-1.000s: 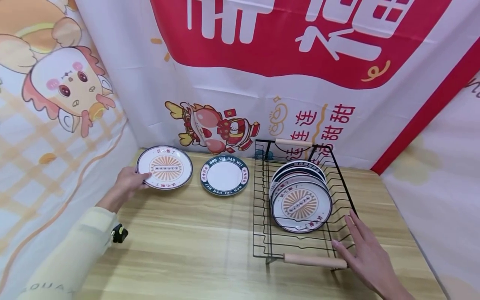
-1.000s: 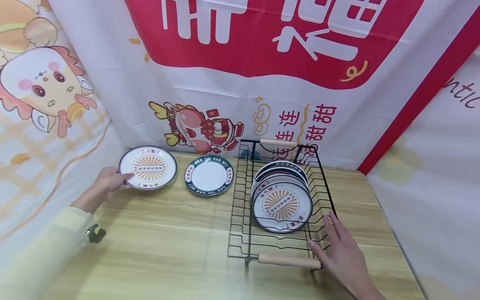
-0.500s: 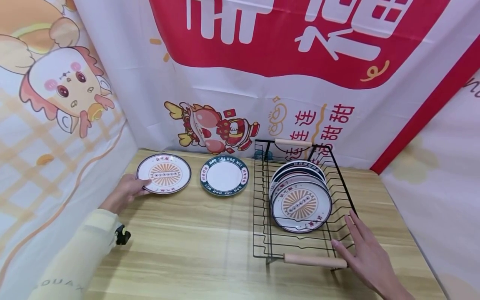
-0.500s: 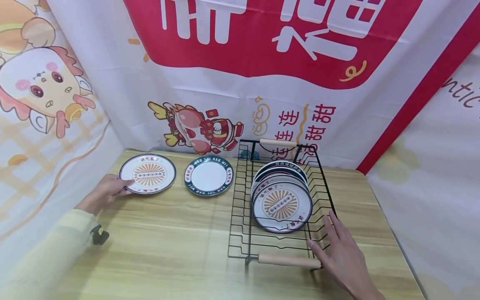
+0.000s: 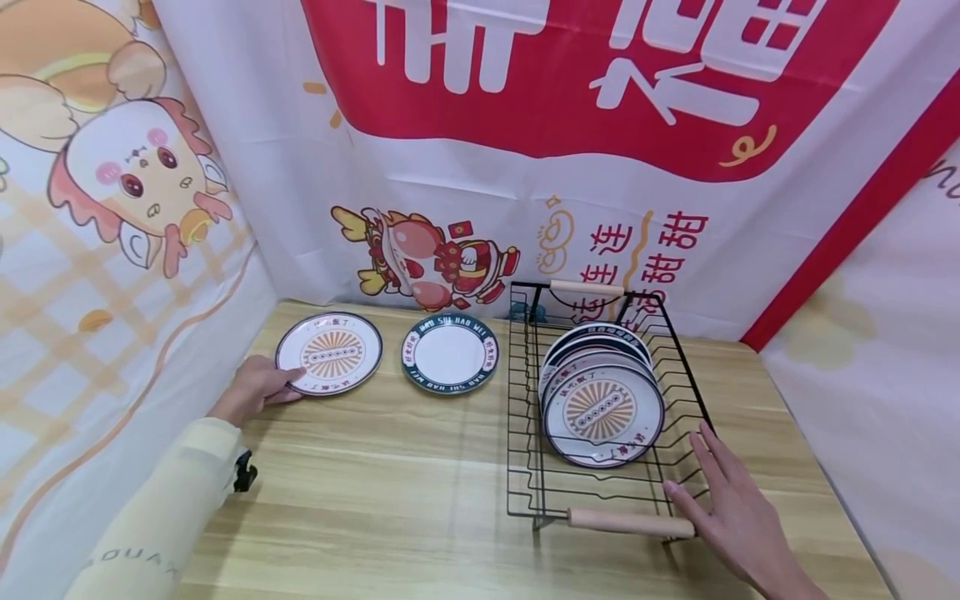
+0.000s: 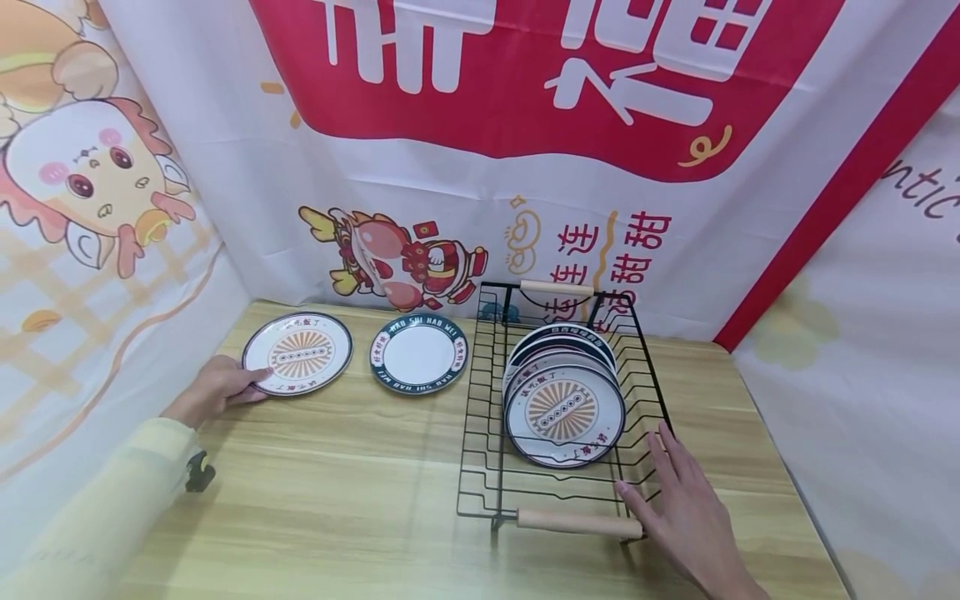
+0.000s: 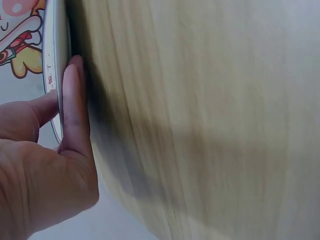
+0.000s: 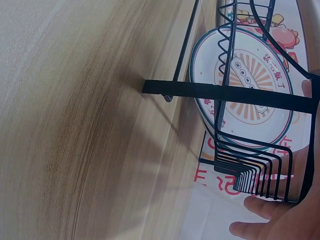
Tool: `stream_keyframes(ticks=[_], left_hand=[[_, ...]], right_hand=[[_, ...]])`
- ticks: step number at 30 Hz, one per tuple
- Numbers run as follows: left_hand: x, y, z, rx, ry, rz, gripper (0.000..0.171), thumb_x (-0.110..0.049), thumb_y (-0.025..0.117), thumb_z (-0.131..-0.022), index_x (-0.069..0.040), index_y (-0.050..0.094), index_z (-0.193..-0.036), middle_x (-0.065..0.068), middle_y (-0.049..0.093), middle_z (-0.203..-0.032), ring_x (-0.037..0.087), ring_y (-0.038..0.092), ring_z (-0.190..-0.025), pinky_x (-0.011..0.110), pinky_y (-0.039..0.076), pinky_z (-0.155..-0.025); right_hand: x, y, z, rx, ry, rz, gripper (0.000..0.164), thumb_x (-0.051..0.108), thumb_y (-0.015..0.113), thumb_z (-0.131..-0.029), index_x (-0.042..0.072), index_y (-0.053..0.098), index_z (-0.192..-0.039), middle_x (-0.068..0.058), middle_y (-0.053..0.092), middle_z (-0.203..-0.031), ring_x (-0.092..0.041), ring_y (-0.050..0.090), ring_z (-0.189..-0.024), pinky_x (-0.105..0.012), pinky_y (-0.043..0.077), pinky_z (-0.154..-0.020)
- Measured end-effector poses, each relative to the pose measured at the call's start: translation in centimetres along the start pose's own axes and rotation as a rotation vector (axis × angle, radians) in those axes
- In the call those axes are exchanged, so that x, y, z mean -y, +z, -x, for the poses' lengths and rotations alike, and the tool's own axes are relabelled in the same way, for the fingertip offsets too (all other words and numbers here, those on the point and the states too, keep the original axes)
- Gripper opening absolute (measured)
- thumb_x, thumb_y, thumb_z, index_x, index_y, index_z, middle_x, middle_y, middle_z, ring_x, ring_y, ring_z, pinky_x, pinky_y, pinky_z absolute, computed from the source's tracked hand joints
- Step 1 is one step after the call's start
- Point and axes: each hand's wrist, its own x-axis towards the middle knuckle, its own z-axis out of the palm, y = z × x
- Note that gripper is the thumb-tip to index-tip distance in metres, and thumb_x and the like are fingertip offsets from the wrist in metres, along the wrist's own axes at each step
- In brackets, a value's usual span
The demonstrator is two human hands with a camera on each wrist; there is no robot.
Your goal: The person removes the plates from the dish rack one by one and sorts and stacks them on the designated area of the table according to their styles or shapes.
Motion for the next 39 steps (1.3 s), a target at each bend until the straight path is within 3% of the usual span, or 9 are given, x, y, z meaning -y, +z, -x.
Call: stream_keyframes(ticks=[9,12,16,19,23,29,34,36,39], left_hand=[[0.4,-0.7,-0.1,0.041,0.005,-0.139,0.029,-0.023,0.072,-0.101,0.003,0.059,-0.097,0.002,0.07,-0.06,0.009,0.071,-0.053,0.023,0.06,-0.057],[0.4,-1.1,-0.3,0.024,0.058,-0.29,0.037,-0.033,0.075,-0.099,0.0,0.062,-0.091,0.0,0.069,-0.059,0.009,0.069,-0.052,0.023,0.058,-0.055],[0.0,-1.8,-0.2,-0.03,0.156,-0.571,0.05,-0.048,0.071,-0.098,-0.005,0.063,-0.075,0.0,0.066,-0.058,0.012,0.065,-0.053,0.027,0.05,-0.058],[-0.6,-2.3,0.3,-0.063,0.185,-0.728,0.057,-0.053,0.065,-0.1,-0.008,0.059,-0.066,0.003,0.062,-0.057,0.017,0.059,-0.055,0.031,0.043,-0.059],[-1.4,-2.7,1.0,-0.104,0.164,-0.79,0.061,-0.056,0.058,-0.103,-0.007,0.062,-0.066,0.006,0.063,-0.057,0.02,0.057,-0.055,0.034,0.041,-0.057],[-2.5,-2.7,1.3,-0.225,0.297,-0.82,0.067,-0.062,0.051,-0.104,-0.008,0.058,-0.066,0.012,0.059,-0.062,0.028,0.057,-0.061,0.038,0.042,-0.052],[-4.2,-0.5,1.4,-0.296,0.415,-0.821,0.06,-0.06,0.056,-0.102,-0.004,0.059,-0.081,0.023,0.063,-0.079,0.042,0.063,-0.074,0.049,0.048,-0.057],[-5.1,0.8,1.7,-0.305,0.46,-0.805,0.062,-0.06,0.057,-0.102,0.002,0.065,-0.101,0.03,0.068,-0.096,0.05,0.066,-0.087,0.058,0.052,-0.066],[-6.7,3.0,2.5,-0.296,0.516,-0.794,0.071,-0.059,0.059,-0.101,0.005,0.061,-0.131,0.034,0.066,-0.124,0.056,0.064,-0.107,0.067,0.053,-0.079]], right_hand=[[0.0,0.0,0.1,-0.012,-0.01,0.003,0.083,0.047,0.07,-0.1,-0.004,0.041,-0.158,-0.017,0.027,-0.172,-0.051,0.039,-0.145,-0.076,0.048,-0.091],[-0.1,0.0,0.1,-0.014,-0.007,0.003,0.083,0.047,0.07,-0.099,-0.004,0.04,-0.159,-0.018,0.027,-0.172,-0.052,0.04,-0.145,-0.076,0.048,-0.091],[0.0,0.0,0.1,-0.006,0.001,-0.002,0.084,0.048,0.07,-0.099,-0.002,0.039,-0.16,-0.017,0.026,-0.173,-0.053,0.04,-0.144,-0.077,0.047,-0.092],[0.1,-0.1,0.1,0.006,0.004,0.0,0.085,0.049,0.069,-0.099,-0.001,0.038,-0.161,-0.017,0.025,-0.173,-0.053,0.04,-0.144,-0.077,0.048,-0.091],[0.1,-0.1,0.1,0.007,0.004,0.008,0.085,0.048,0.07,-0.099,-0.002,0.039,-0.16,-0.019,0.027,-0.172,-0.052,0.04,-0.144,-0.076,0.049,-0.09],[0.1,-0.1,0.1,0.001,0.002,0.02,0.084,0.048,0.069,-0.099,-0.003,0.04,-0.159,-0.019,0.028,-0.171,-0.051,0.04,-0.145,-0.074,0.05,-0.091],[0.2,-0.1,0.2,0.005,0.004,0.012,0.084,0.049,0.068,-0.1,-0.003,0.039,-0.16,-0.018,0.027,-0.172,-0.052,0.04,-0.145,-0.074,0.05,-0.09],[0.2,-0.1,0.2,0.009,0.004,0.011,0.085,0.049,0.068,-0.1,-0.003,0.038,-0.16,-0.017,0.025,-0.173,-0.052,0.039,-0.145,-0.074,0.05,-0.09],[0.1,-0.1,0.2,0.007,0.0,0.014,0.084,0.048,0.067,-0.101,-0.003,0.038,-0.161,-0.016,0.024,-0.174,-0.051,0.039,-0.146,-0.074,0.05,-0.09]])
